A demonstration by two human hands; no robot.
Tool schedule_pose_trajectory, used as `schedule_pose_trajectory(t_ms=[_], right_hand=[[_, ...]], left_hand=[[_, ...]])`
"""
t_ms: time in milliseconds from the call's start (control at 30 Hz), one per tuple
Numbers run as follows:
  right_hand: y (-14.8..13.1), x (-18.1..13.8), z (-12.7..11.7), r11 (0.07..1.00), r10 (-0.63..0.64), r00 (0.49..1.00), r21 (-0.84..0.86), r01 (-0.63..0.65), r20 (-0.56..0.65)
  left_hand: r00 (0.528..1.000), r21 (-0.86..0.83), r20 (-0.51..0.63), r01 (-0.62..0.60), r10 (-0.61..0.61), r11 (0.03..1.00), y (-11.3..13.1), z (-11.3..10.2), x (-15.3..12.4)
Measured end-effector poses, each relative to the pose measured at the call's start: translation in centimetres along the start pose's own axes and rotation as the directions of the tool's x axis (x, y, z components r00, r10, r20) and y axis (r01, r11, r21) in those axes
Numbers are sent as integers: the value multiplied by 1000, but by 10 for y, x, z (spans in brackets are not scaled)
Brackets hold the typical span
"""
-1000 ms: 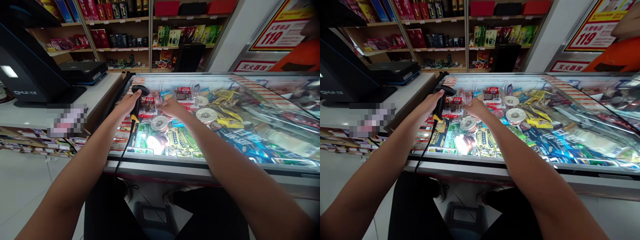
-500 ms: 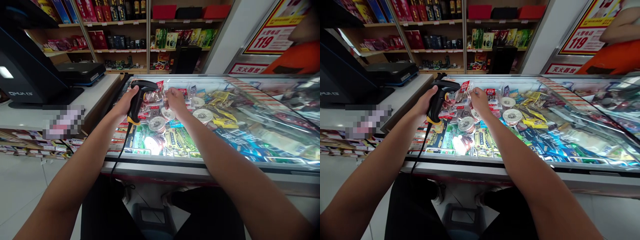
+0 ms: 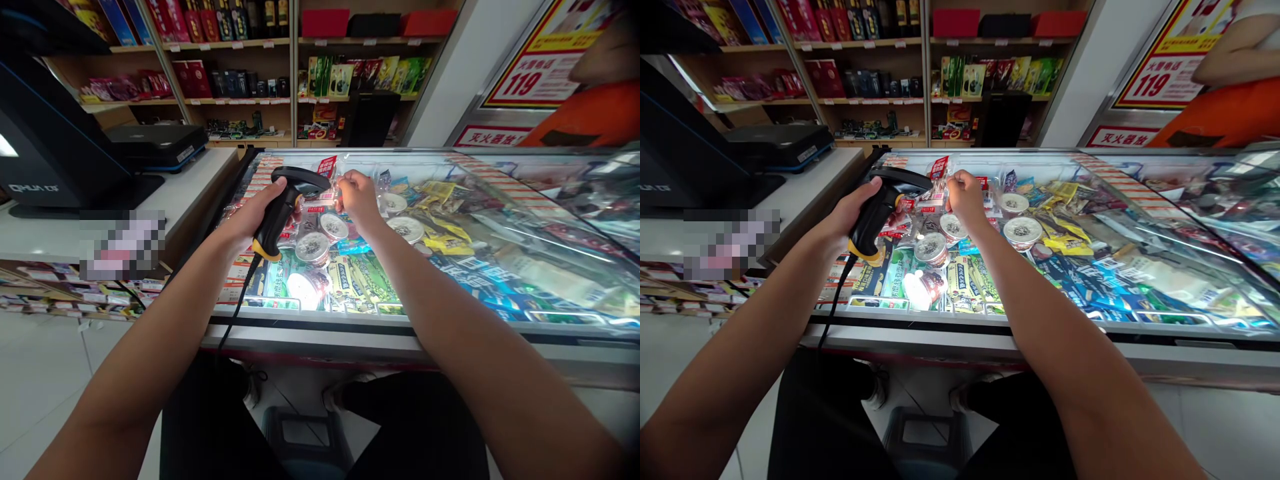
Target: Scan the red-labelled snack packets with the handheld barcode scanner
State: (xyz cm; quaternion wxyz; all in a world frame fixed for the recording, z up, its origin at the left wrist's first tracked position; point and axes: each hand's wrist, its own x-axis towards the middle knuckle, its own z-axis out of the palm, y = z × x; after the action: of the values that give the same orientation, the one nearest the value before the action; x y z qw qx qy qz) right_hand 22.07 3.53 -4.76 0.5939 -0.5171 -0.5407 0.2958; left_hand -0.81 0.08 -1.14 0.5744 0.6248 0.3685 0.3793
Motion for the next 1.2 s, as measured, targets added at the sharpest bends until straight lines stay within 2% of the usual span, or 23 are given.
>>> schedule_pose_trajectory(t_ms=[133, 500, 567, 667, 767, 900, 967, 1033, 1133, 1167, 1200], right_hand=[[2, 2, 0, 1000, -27, 1000, 15, 27, -4], [-10, -3, 0, 997, 10, 1000, -75, -11, -22], [-11, 1, -3, 996, 14, 999, -92, -19, -51], [-8, 14, -20, 989, -11, 983, -144, -16, -182], [0, 27, -49, 974, -50, 958, -227, -17, -282], [19, 37, -86, 804, -42, 964, -581, -124, -264], [26, 38, -96, 736, -8, 968, -657, -163, -250], [24, 35, -96, 715, -17, 971, -682, -156, -240], [4, 25, -79, 741, -181, 956, -671, -23, -232], [-7, 19, -68, 764, -216, 957, -644, 42, -195], [-17, 13, -57, 809, -190, 974, -582, 83, -126]], left_hand=[[999, -22, 27, -15, 16, 1000, -2, -3, 2], [999, -52, 10, -40, 41, 998, 0, -2, 1], [999, -48, -21, -46, 45, 998, 1, -2, 1], [994, -39, -97, -54, 50, 998, 4, -2, 2], [989, -39, -146, -43, 37, 998, 5, -3, 3], [982, -14, -188, -23, 20, 1000, 1, -6, 9], [974, 20, -226, -6, 10, 1000, -4, -9, 12], [959, 58, -283, 8, 9, 998, -9, -14, 15], [934, 115, -357, 45, -1, 992, -14, -23, 19], [925, 129, -379, 64, -11, 990, -16, -26, 20], [914, 136, -404, 81, -20, 987, -17, -29, 21]])
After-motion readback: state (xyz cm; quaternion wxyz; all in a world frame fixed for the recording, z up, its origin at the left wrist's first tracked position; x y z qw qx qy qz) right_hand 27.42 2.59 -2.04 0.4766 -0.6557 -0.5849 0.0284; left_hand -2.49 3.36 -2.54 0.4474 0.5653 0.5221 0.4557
